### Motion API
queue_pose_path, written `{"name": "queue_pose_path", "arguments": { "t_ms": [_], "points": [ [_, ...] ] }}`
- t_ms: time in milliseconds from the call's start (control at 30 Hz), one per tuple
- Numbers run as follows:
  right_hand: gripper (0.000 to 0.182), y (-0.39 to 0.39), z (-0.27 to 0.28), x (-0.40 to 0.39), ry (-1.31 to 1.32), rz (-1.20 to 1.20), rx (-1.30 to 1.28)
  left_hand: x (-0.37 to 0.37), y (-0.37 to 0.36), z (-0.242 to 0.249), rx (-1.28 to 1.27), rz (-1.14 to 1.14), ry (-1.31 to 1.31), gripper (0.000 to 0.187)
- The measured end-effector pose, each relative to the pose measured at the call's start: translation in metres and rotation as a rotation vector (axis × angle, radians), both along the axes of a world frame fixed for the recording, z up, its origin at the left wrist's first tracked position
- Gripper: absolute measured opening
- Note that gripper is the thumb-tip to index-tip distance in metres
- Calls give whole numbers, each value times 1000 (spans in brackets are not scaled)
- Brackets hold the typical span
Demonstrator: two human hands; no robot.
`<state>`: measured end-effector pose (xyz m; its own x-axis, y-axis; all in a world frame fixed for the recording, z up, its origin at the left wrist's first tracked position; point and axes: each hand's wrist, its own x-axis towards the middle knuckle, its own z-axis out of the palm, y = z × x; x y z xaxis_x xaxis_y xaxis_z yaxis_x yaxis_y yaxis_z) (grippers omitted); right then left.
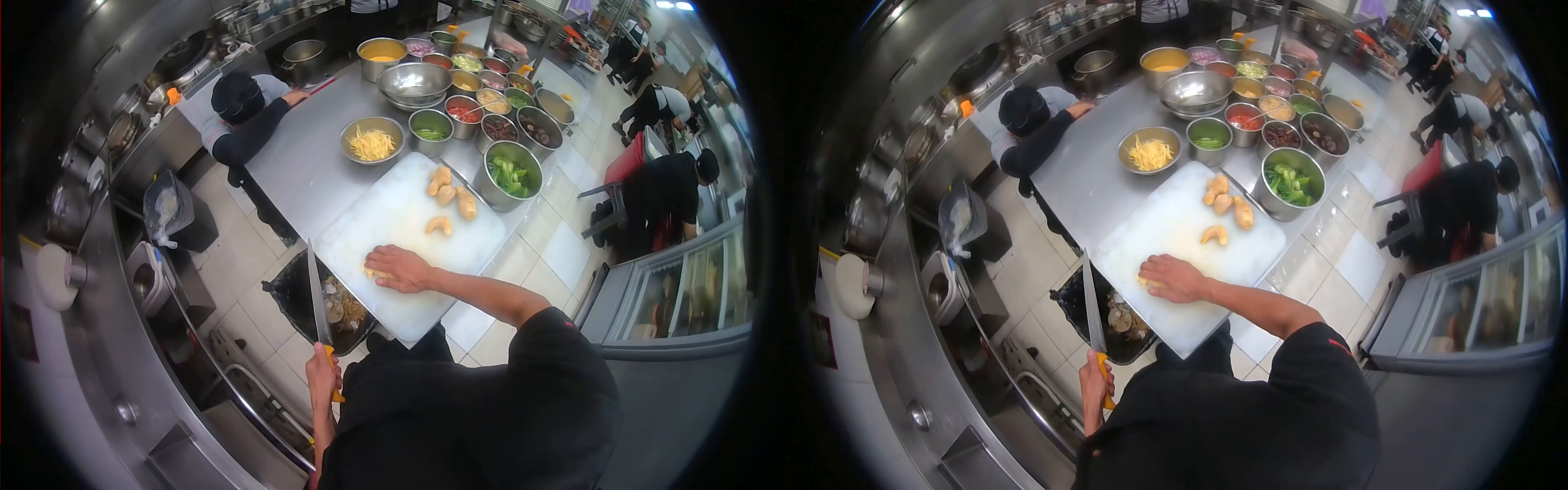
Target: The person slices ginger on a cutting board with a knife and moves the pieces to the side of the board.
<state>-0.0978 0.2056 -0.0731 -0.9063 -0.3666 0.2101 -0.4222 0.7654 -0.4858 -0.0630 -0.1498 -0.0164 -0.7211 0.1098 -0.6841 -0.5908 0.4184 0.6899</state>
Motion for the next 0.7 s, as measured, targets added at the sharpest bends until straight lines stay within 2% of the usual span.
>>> {"name": "queue_pose_path", "arguments": {
  "t_ms": [267,333,400,433,567,667,700],
  "points": [
    [43,11,17,29,-92,107,53,12,16,6,-62,59,-13,72],
    [48,10,17,30,-169,106,117,18,22,-2,-48,54,-27,72],
    [59,10,-9,33,36,57,95,22,35,1,-61,93,-15,72],
    [59,12,-3,31,37,39,90,23,42,5,-66,86,-19,71],
    [74,18,13,29,-104,111,40,31,60,-8,-20,90,23,71],
    [59,34,-34,-1,-312,129,-456,28,80,9,-54,76,81,70],
    [59,41,-12,0,-366,55,-636,29,84,15,-72,71,102,71]
  ]
}}
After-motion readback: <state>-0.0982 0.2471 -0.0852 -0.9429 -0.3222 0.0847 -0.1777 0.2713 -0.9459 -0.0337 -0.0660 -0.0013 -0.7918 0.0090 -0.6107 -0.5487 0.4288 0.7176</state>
